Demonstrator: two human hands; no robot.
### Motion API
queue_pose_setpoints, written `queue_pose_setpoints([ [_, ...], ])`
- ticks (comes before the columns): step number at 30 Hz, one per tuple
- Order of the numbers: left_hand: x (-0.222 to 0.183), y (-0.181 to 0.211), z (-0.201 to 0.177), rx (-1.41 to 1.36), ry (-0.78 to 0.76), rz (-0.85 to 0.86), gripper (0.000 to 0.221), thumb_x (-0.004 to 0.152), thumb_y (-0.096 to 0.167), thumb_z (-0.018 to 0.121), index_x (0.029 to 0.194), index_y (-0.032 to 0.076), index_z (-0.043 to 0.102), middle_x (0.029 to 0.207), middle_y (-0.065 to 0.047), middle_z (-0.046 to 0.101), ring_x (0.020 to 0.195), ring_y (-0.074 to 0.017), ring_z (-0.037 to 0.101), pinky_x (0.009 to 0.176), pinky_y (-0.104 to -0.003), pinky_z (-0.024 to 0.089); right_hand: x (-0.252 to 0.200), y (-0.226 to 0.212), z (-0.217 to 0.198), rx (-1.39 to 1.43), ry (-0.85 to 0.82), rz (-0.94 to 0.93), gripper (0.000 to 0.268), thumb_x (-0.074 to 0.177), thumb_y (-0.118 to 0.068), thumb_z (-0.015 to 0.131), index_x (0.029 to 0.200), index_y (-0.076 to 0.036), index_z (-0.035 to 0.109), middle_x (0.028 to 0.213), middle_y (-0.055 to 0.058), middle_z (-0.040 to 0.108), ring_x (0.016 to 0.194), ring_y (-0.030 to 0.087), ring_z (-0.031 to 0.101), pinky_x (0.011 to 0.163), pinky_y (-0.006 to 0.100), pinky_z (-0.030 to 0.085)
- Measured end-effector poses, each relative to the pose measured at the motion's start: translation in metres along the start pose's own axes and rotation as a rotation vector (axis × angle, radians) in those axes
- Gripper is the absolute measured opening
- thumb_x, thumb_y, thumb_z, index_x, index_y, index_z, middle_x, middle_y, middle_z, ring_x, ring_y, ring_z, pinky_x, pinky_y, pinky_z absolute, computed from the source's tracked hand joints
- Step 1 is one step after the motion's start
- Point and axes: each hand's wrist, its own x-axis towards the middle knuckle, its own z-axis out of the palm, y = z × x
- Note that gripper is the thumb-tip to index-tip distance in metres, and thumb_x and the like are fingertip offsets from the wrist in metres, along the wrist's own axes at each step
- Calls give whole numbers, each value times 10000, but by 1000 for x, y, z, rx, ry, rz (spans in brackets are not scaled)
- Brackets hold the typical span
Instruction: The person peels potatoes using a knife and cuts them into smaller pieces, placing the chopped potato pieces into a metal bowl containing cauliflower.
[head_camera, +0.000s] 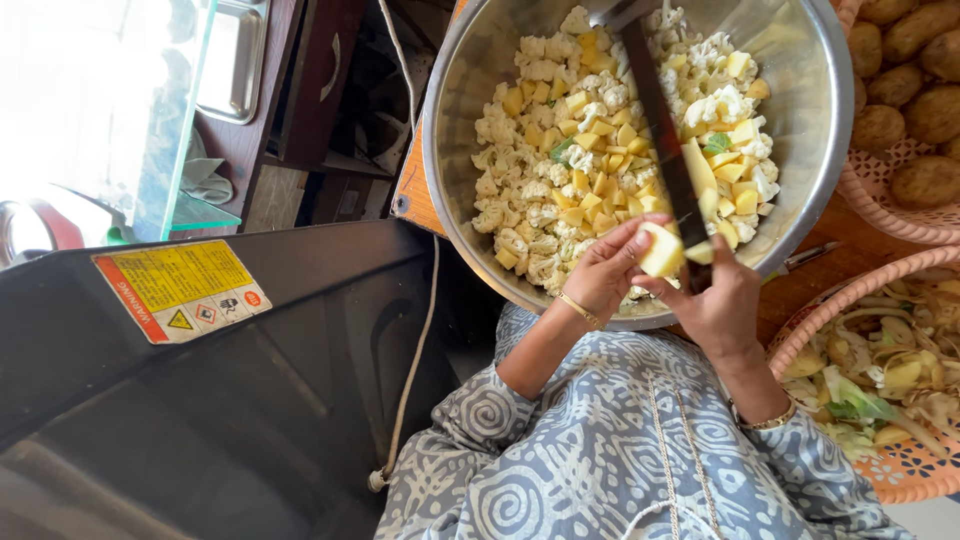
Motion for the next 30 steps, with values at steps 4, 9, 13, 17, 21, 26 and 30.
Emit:
queue_pose_setpoints([
  [4,-1,-3,-4,18,-95,-79,340,1148,171,571,1438,-2,607,1264,-71,674,1122,-136,667,966,-287,566,4,-3,-4,99,-30,72,823,835,-624,761,1186,93,562,767,102,669,676,232,727,646,330,604],
  [9,-1,-9,3,23,-33,-1,326,1109,136,587,1403,-3,613,1322,-56,672,1132,-131,656,998,-292,562,-14,-1,7,50,-139,118,445,986,-423,755,1180,-26,705,817,117,707,708,247,744,612,331,558],
  [13,-1,0,8,-6,10,-5,335,1087,176,566,1380,24,622,1272,-67,693,1122,-143,670,978,-302,563,-12,-6,5,124,-89,173,423,1038,-459,770,1097,-44,711,798,87,727,724,210,755,616,310,551],
  [17,-6,-1,3,107,-57,-94,336,1126,200,552,1390,9,633,1244,-77,693,1125,-154,669,982,-290,555,-2,-15,-4,68,-10,177,716,785,-552,836,1121,34,598,682,84,627,626,233,689,588,348,534],
  [21,-2,-14,-6,116,-35,-109,319,1137,169,573,1392,-9,646,1232,-86,694,1108,-164,650,964,-308,547,-6,-11,-2,104,-55,202,660,837,-546,799,1116,27,625,639,57,617,583,211,683,546,340,517],
  [26,-5,-17,-8,93,28,-51,258,1051,124,595,1255,-28,639,1298,-37,701,1155,-162,674,1013,-337,567,-29,1,10,28,-93,183,473,1013,-488,755,1070,-26,670,696,70,640,630,203,691,591,323,518],
  [30,-7,-3,-1,103,-60,-77,315,1130,207,552,1352,15,667,1216,-82,713,1095,-155,667,961,-295,553,-21,2,5,15,-24,154,648,846,-580,810,1024,5,596,687,47,626,624,193,686,593,326,535],
])
